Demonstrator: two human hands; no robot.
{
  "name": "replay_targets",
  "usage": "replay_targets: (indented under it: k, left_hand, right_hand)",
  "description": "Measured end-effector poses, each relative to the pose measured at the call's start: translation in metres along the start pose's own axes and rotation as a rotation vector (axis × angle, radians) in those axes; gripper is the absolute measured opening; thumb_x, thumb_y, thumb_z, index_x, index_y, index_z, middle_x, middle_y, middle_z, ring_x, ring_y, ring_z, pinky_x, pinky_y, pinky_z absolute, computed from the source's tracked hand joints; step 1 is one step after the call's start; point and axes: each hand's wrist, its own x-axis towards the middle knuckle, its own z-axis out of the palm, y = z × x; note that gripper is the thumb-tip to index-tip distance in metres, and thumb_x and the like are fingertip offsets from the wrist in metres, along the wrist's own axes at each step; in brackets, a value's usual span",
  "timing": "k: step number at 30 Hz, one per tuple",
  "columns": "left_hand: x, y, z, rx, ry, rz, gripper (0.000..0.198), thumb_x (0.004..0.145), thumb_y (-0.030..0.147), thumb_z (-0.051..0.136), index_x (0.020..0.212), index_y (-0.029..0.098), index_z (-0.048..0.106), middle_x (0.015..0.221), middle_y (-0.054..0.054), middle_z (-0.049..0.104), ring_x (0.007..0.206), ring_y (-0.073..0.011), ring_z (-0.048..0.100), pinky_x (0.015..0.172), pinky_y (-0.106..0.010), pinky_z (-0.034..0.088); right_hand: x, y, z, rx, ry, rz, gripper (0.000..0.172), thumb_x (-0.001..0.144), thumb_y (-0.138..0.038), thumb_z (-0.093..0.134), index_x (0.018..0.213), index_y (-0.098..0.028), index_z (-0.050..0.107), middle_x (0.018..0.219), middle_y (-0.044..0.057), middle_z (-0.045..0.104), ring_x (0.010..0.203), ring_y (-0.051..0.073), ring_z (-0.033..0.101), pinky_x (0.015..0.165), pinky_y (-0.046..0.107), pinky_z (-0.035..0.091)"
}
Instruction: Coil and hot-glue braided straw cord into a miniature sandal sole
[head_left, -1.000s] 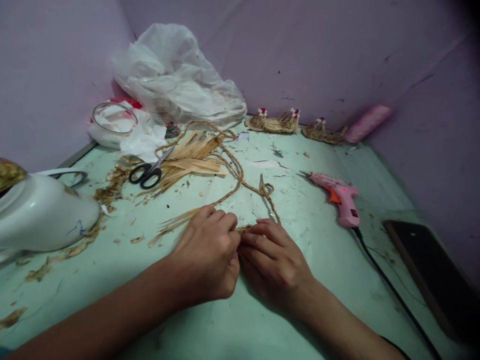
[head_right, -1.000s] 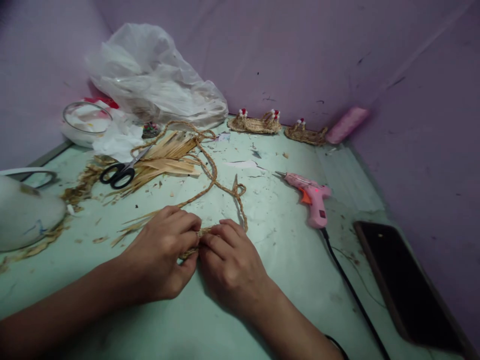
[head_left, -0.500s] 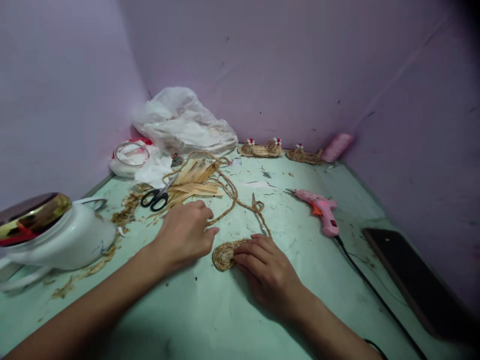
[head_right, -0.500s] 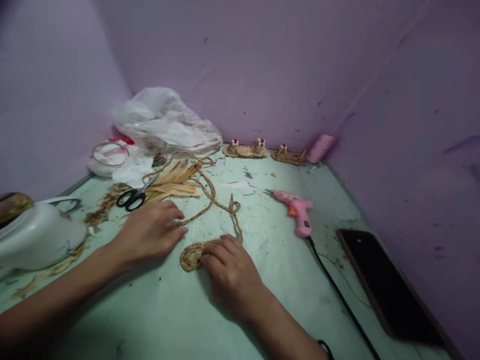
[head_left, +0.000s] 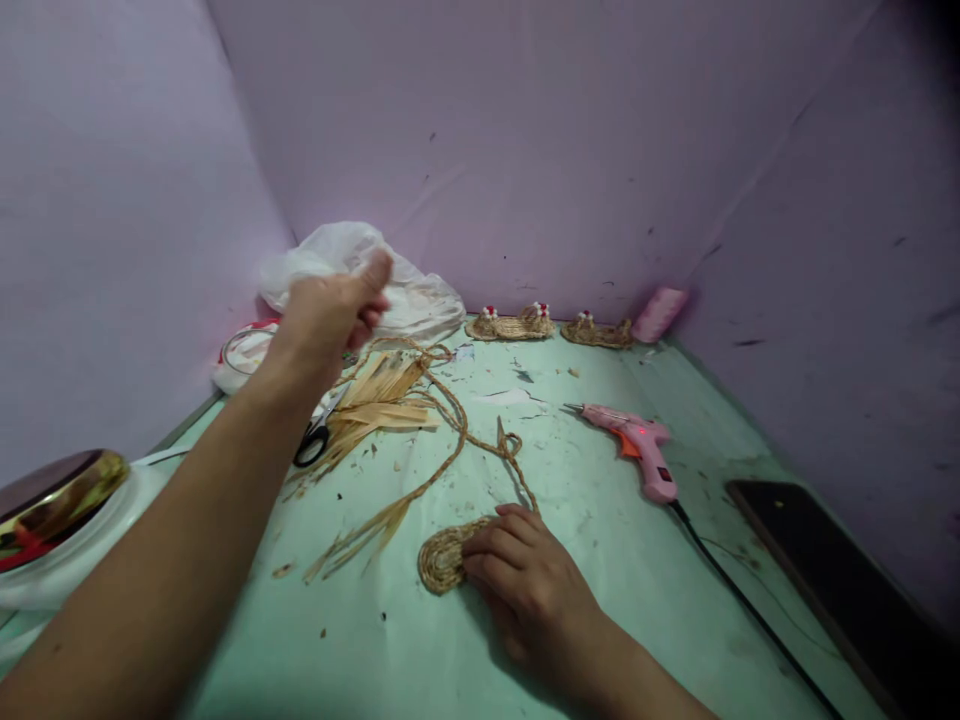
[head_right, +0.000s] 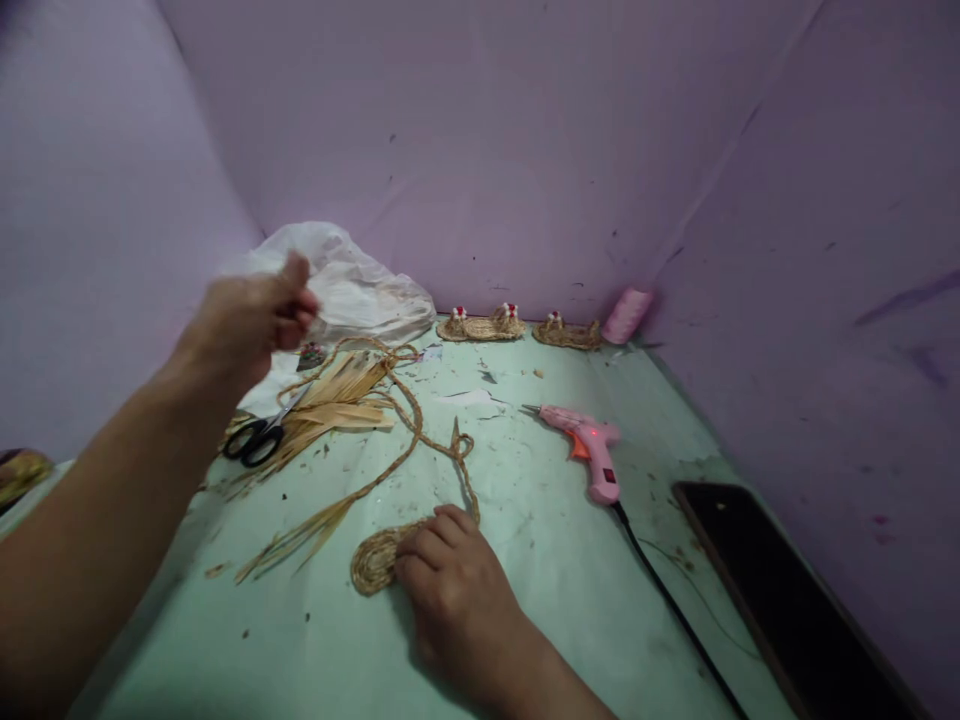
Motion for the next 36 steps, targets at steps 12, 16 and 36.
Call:
replay_targets:
  k: [12, 16, 36]
  left_hand:
    - [-0.09, -0.03, 0.065, 0.977, -0.651, 0.145, 0.016, 0.07, 0.025, 0.055, 0.063, 0.015, 0.066, 0.066, -0.016, 0.068, 0.064, -0.0305, 0.065, 0.053, -0.034, 0.041]
    - [-0.072, -0.029, 0.067, 0.915, -0.615, 0.195, 0.017, 0.073, 0.016, 0.049, 0.066, 0.016, 0.065, 0.067, -0.011, 0.068, 0.065, -0.0239, 0.065, 0.055, -0.03, 0.042]
    - [-0.153, -0.033, 0.045, 0.574, -0.674, 0.268, 0.006, 0.076, 0.022, 0.055, 0.078, 0.018, 0.059, 0.088, -0.007, 0.062, 0.082, -0.0222, 0.057, 0.072, -0.038, 0.048]
  right_hand:
    - [-0.003, 0.008, 0.005, -0.067, 0.116, -0.053, 0.013, 0.087, -0.018, 0.048, 0.085, -0.02, 0.061, 0.078, 0.004, 0.066, 0.07, 0.017, 0.061, 0.088, 0.041, 0.046]
    - [-0.004, 0.013, 0.007, -0.098, 0.123, -0.061, 0.013, 0.087, -0.015, 0.048, 0.085, -0.02, 0.06, 0.076, 0.003, 0.067, 0.066, 0.016, 0.062, 0.087, 0.041, 0.046]
    - [-0.002, 0.034, -0.041, -0.073, 0.487, 0.538, 0.01, 0.081, -0.014, 0.056, 0.08, -0.021, 0.062, 0.074, 0.003, 0.065, 0.072, 0.019, 0.062, 0.068, 0.036, 0.048]
